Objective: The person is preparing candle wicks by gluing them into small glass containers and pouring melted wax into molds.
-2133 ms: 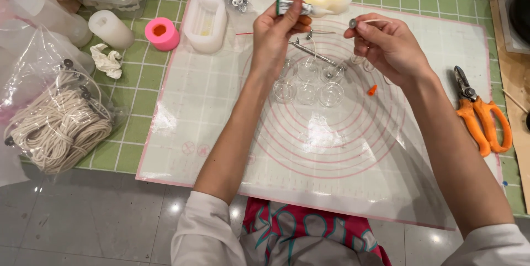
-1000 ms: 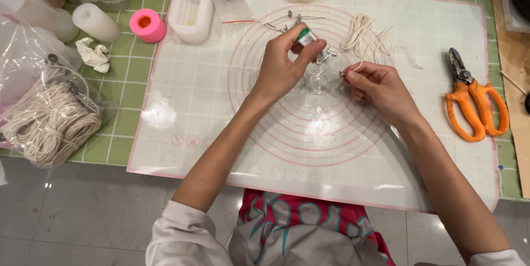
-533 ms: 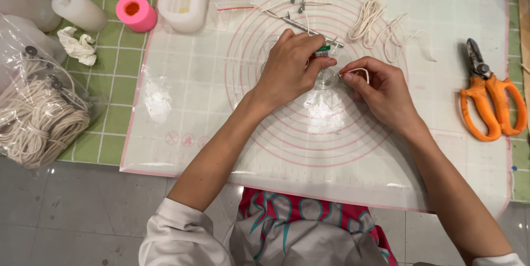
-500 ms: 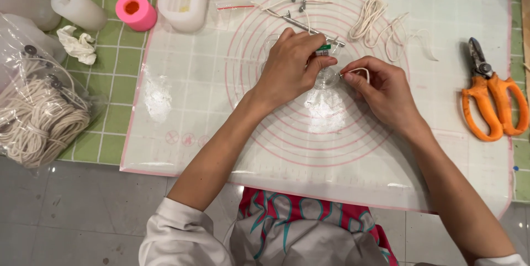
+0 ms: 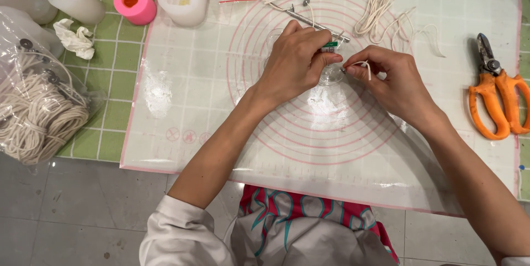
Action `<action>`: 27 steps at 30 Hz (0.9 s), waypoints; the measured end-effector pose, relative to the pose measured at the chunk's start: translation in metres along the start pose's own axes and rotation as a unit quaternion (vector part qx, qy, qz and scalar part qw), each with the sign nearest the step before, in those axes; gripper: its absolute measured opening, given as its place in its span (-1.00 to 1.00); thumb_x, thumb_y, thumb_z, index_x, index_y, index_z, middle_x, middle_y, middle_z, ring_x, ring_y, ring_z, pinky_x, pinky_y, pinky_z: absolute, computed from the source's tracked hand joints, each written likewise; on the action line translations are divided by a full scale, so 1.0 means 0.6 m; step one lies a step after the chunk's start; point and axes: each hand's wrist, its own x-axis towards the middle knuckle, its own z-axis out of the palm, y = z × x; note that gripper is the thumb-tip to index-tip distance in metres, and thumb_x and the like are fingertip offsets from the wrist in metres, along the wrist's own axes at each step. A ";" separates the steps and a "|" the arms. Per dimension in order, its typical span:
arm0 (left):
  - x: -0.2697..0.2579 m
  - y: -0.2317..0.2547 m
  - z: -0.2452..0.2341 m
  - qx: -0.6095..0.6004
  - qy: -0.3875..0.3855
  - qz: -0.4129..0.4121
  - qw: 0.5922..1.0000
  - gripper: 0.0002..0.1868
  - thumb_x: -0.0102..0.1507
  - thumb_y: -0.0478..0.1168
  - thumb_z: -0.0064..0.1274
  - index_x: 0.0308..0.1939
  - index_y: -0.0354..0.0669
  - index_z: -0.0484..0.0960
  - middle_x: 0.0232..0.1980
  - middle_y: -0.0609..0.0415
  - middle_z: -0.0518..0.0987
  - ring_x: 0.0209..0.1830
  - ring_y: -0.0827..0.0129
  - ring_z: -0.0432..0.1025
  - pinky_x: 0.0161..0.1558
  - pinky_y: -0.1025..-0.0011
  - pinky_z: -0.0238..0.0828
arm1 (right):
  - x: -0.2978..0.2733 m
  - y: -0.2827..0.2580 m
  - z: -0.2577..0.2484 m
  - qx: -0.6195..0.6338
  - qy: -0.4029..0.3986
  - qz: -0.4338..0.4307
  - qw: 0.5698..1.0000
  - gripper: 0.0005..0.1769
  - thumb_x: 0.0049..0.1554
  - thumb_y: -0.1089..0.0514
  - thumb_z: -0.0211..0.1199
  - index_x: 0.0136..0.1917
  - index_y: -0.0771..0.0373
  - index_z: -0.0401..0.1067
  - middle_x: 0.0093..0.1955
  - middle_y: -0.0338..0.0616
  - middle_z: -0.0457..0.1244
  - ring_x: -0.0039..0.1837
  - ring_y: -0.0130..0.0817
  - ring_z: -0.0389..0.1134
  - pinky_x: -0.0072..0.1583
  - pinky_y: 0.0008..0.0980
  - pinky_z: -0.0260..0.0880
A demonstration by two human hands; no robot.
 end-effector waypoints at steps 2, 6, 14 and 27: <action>0.000 0.002 0.000 -0.004 -0.006 -0.006 1.000 -0.73 0.25 -0.22 0.28 -0.36 -0.24 0.47 -0.42 0.03 0.50 -0.39 0.17 0.35 -0.11 0.25 0.18 | 0.004 -0.011 0.000 -0.013 -0.002 0.007 1.000 -0.89 0.24 0.24 0.30 0.04 0.29 0.55 -0.15 -0.18 0.37 -0.25 -0.48 0.22 -0.16 -0.40 0.27; 0.000 0.002 -0.002 -0.022 0.010 -0.003 1.000 -0.76 0.27 -0.22 0.25 -0.32 -0.24 0.50 -0.41 0.03 0.52 -0.38 0.15 0.37 -0.09 0.26 0.19 | 0.011 -0.030 -0.002 -0.052 -0.014 0.022 0.998 -0.85 0.20 0.22 0.35 0.03 0.30 0.53 -0.17 -0.13 0.35 -0.28 -0.40 0.23 -0.18 -0.34 0.28; 0.014 -0.041 -0.023 -0.308 0.079 -0.233 0.919 -0.80 0.33 -0.11 0.15 -0.27 -0.14 0.59 -0.47 0.25 0.55 -0.49 0.59 0.41 -0.39 0.51 0.29 | 0.033 -0.057 -0.008 -0.104 -0.064 -0.010 0.992 -0.85 0.13 0.29 0.34 0.00 0.24 0.59 -0.17 -0.10 0.35 -0.27 -0.32 0.29 -0.17 -0.29 0.32; 0.007 -0.074 -0.023 -0.459 0.135 -0.254 0.841 -0.67 0.38 0.00 0.13 -0.34 -0.14 0.58 -0.52 0.18 0.50 -0.51 0.52 0.35 -0.35 0.46 0.29 | 0.043 -0.061 0.004 -0.192 -0.092 -0.071 0.974 -0.82 0.10 0.31 0.29 -0.03 0.20 0.62 -0.12 -0.14 0.40 -0.17 -0.21 0.42 -0.08 -0.23 0.41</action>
